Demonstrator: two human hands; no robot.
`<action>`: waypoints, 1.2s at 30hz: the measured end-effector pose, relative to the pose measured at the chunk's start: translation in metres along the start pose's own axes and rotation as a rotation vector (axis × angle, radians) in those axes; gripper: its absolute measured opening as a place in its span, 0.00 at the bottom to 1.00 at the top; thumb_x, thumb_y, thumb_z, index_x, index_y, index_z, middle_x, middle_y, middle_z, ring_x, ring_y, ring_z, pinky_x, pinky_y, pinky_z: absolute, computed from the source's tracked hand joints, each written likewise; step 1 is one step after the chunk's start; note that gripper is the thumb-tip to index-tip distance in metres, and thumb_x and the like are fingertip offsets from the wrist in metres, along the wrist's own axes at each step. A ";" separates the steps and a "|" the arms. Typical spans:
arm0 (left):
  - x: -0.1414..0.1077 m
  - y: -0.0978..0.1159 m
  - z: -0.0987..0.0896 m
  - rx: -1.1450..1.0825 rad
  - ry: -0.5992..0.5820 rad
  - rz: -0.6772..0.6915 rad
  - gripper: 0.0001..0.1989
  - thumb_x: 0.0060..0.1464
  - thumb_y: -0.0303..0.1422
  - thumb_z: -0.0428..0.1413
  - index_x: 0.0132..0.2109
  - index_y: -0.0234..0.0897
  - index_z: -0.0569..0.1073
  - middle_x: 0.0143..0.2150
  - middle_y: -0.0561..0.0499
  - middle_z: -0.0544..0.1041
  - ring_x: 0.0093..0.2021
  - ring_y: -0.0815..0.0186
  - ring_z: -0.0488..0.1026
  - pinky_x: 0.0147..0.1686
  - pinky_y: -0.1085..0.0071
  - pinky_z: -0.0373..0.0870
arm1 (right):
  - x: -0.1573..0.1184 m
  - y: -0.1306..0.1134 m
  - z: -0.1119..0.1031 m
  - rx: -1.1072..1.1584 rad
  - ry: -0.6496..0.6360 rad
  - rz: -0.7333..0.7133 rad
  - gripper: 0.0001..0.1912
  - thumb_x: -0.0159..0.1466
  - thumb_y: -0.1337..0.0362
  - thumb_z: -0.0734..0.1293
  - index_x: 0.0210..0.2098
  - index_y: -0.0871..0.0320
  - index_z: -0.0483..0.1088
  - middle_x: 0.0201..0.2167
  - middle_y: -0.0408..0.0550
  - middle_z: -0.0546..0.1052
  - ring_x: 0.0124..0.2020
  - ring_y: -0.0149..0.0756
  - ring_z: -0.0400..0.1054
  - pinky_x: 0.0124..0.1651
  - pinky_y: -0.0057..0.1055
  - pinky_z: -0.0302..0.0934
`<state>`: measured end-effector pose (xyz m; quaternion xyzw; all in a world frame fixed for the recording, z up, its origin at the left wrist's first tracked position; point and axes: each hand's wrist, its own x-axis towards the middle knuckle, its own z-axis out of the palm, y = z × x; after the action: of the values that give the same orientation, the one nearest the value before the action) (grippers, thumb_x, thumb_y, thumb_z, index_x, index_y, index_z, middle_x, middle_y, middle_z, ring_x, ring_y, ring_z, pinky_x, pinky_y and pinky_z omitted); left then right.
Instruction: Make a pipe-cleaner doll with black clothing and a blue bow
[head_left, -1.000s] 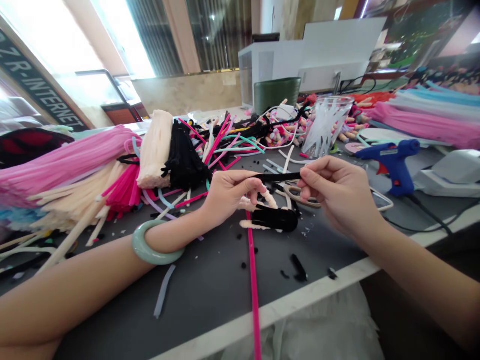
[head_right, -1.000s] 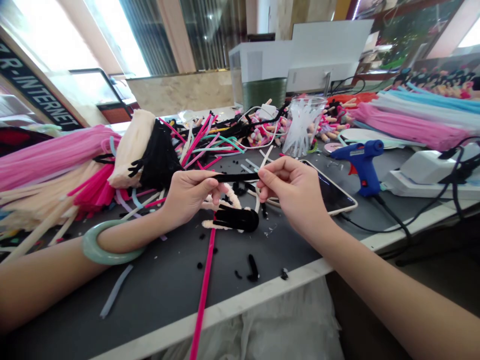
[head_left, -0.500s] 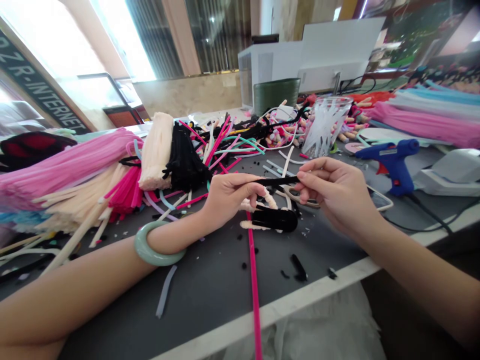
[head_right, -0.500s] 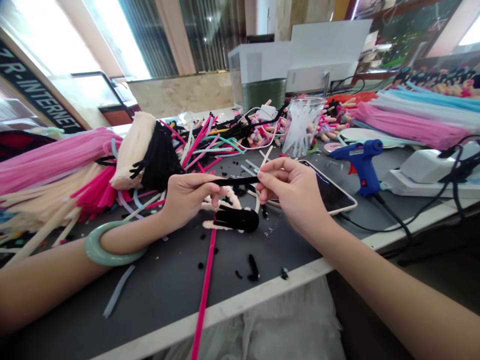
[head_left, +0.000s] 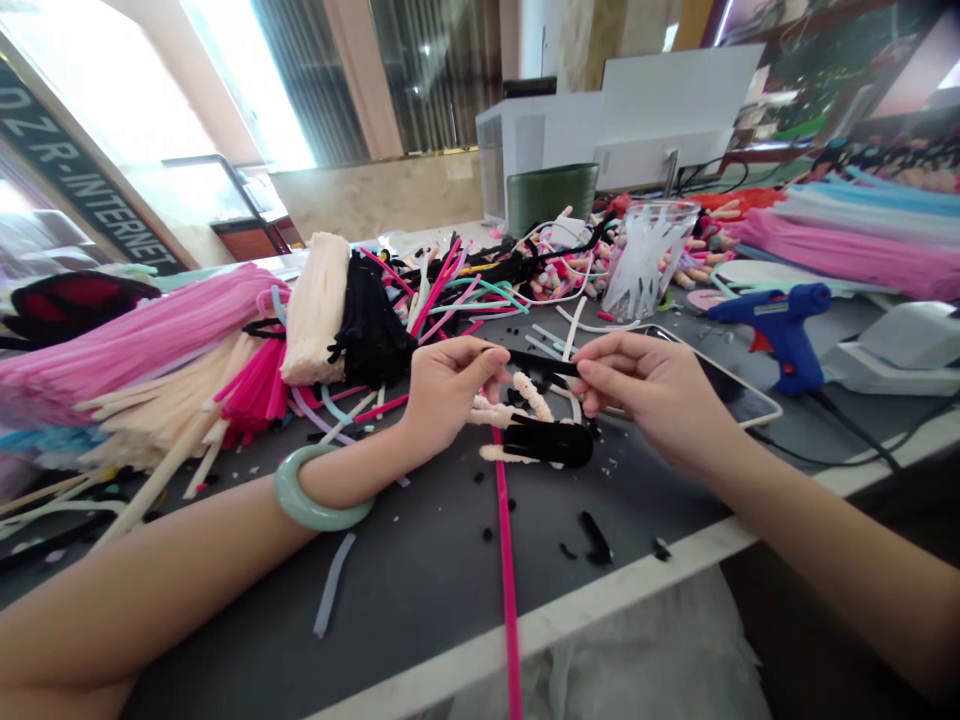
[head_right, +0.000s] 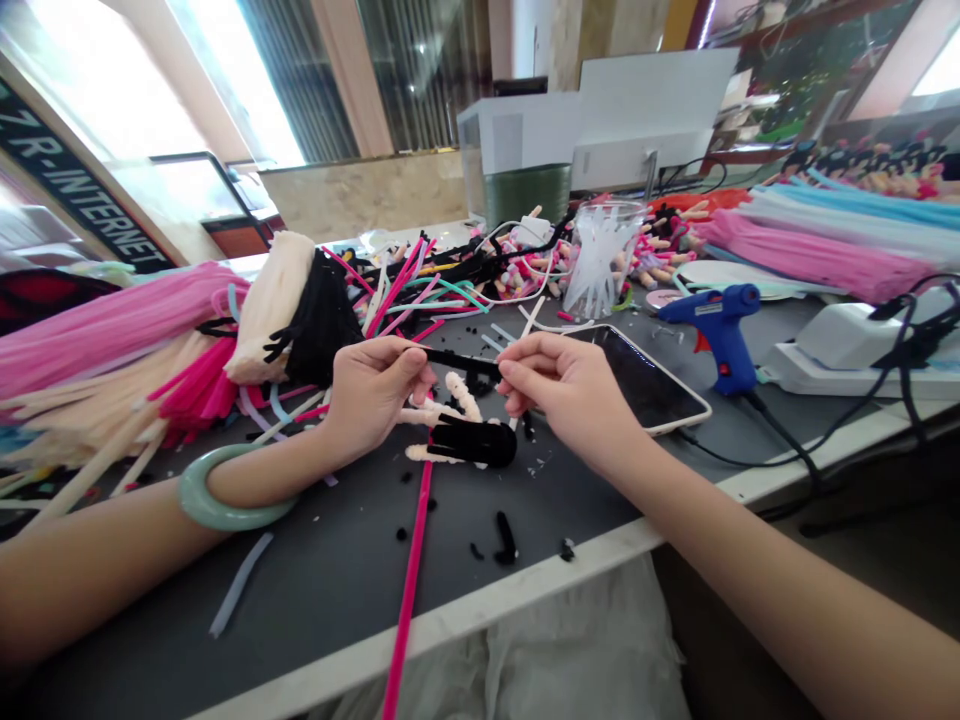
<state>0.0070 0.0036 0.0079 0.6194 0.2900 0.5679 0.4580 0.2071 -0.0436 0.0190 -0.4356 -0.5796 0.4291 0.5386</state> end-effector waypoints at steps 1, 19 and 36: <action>0.000 -0.001 0.000 -0.023 0.032 0.010 0.12 0.48 0.38 0.63 0.26 0.32 0.75 0.19 0.53 0.73 0.16 0.76 0.65 0.16 0.78 0.64 | -0.001 0.001 0.000 -0.077 -0.036 -0.025 0.08 0.57 0.61 0.71 0.34 0.58 0.73 0.23 0.44 0.76 0.20 0.28 0.67 0.24 0.25 0.63; -0.008 0.005 0.013 -0.249 -0.059 -0.118 0.11 0.52 0.37 0.60 0.32 0.31 0.75 0.29 0.50 0.77 0.30 0.69 0.76 0.35 0.72 0.74 | -0.006 -0.002 0.003 -0.526 -0.116 -0.237 0.09 0.60 0.59 0.67 0.30 0.58 0.74 0.25 0.43 0.75 0.23 0.29 0.64 0.26 0.27 0.57; -0.016 0.010 0.015 -0.284 -0.222 -0.227 0.09 0.54 0.36 0.58 0.40 0.35 0.73 0.25 0.53 0.74 0.26 0.70 0.73 0.24 0.76 0.69 | -0.008 -0.004 0.005 -0.136 0.086 -0.143 0.08 0.58 0.62 0.68 0.23 0.56 0.71 0.20 0.43 0.71 0.22 0.30 0.63 0.25 0.27 0.58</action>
<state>0.0169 -0.0177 0.0106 0.5707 0.2226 0.4759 0.6311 0.2026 -0.0523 0.0209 -0.4467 -0.6135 0.3300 0.5614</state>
